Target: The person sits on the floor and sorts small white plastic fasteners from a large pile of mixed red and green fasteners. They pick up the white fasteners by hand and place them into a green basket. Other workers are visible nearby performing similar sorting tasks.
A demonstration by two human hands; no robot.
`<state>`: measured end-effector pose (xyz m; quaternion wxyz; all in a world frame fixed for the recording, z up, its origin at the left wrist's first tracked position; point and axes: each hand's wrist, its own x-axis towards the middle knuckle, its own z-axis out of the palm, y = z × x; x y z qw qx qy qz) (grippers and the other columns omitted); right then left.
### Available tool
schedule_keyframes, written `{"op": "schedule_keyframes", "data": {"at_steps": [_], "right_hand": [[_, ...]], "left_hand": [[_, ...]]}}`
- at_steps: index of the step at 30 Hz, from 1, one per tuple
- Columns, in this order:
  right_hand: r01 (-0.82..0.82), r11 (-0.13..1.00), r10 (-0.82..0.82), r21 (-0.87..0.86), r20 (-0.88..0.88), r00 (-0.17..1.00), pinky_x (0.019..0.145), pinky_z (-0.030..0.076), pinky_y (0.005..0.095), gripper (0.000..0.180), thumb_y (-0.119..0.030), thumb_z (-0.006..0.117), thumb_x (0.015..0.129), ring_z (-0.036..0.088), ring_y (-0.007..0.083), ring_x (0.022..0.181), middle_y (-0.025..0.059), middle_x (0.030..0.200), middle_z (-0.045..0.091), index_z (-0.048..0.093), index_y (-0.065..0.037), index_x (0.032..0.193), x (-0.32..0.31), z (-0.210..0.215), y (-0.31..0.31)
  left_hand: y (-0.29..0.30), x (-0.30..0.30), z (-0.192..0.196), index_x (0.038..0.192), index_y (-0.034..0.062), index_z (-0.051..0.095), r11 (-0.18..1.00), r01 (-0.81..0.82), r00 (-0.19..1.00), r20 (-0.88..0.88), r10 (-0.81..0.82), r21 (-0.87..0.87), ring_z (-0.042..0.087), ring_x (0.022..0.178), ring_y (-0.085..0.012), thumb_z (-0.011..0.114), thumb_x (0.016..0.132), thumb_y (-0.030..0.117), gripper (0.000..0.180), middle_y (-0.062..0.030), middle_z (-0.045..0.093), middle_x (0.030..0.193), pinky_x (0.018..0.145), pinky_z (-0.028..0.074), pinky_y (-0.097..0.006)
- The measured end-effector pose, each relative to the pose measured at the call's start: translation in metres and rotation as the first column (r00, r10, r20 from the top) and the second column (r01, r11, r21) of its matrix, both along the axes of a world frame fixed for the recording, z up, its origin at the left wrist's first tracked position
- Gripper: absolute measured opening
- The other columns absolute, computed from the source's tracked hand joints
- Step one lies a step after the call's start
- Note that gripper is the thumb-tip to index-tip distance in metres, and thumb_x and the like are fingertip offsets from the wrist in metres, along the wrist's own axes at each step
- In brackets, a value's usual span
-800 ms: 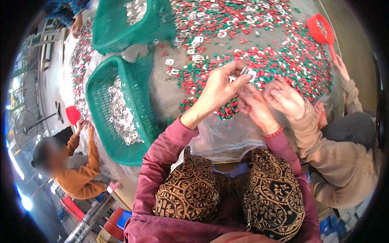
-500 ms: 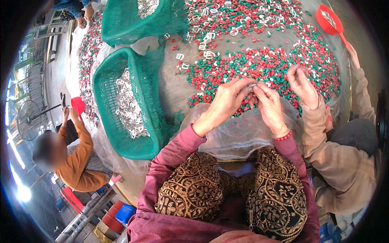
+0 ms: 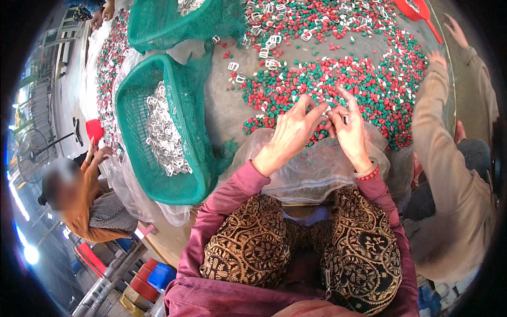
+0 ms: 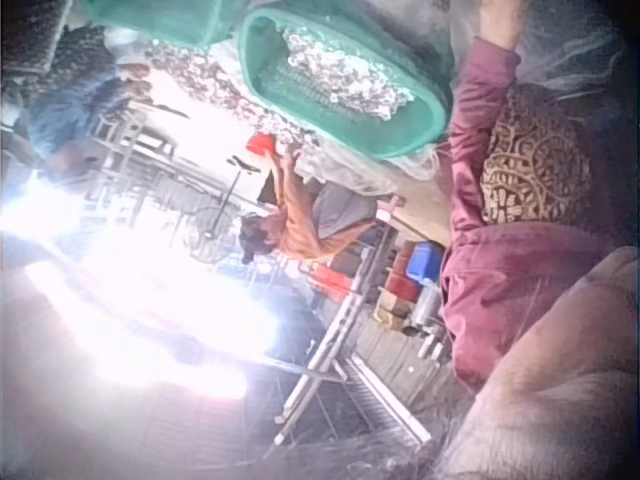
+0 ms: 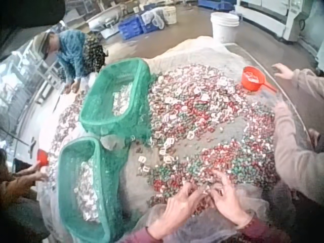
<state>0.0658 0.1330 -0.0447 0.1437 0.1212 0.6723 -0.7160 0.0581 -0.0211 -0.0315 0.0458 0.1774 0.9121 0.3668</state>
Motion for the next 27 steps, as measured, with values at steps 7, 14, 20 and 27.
{"op": "schedule_keyframes", "data": {"at_steps": [7, 14, 20, 27], "right_hand": [[0.100, 0.987, -0.090, -0.127, 0.081, 0.993, 0.039, 0.035, 0.0195, 0.046, 0.006, 0.049, 0.087, 0.050, 0.0072, 0.048, 0.0045, 0.063, 0.056, 0.035, -0.005, 0.130, 0.005, 0.000, 0.001], [0.110, 0.993, -0.103, -0.045, 0.138, 0.985, 0.036, 0.036, 0.0202, 0.039, 0.006, 0.049, 0.087, 0.050, 0.0080, 0.048, 0.0051, 0.064, 0.055, 0.040, -0.003, 0.123, 0.019, -0.011, 0.013], [0.073, 0.996, -0.079, 0.046, 0.157, 0.984, 0.036, 0.036, 0.0208, 0.034, 0.008, 0.048, 0.085, 0.050, 0.0081, 0.047, 0.0055, 0.065, 0.055, 0.043, 0.000, 0.118, 0.022, -0.014, 0.020], [0.002, 1.000, -0.001, -0.008, 0.158, 0.987, 0.048, 0.040, 0.0209, 0.019, -0.002, 0.052, 0.089, 0.052, 0.0079, 0.056, 0.0061, 0.078, 0.059, 0.056, 0.004, 0.106, 0.025, -0.034, 0.025]], "left_hand": [[0.002, -0.001, 0.000, 0.102, 0.0051, 0.058, 0.992, 0.126, 0.992, -0.016, -0.126, -0.011, 0.060, 0.071, -0.0285, 0.061, 0.080, 0.009, 0.022, -0.0099, 0.050, 0.090, 0.056, 0.049, -0.038], [0.011, 0.004, -0.019, 0.100, 0.0051, 0.052, 0.966, 0.249, 0.968, 0.019, -0.251, 0.073, 0.058, 0.075, -0.0332, 0.060, 0.078, 0.006, 0.023, -0.0121, 0.046, 0.092, 0.054, 0.048, -0.041], [0.018, 0.009, -0.037, 0.095, 0.0051, 0.051, 0.950, 0.275, 0.958, 0.043, -0.284, 0.148, 0.057, 0.079, -0.0350, 0.059, 0.079, 0.006, 0.018, -0.0135, 0.045, 0.094, 0.058, 0.049, -0.041], [0.012, 0.010, -0.042, 0.098, 0.0076, 0.050, 0.946, 0.286, 0.956, 0.016, -0.292, 0.153, 0.059, 0.076, -0.0324, 0.056, 0.082, 0.012, 0.018, -0.0119, 0.046, 0.094, 0.057, 0.051, -0.040]]}}
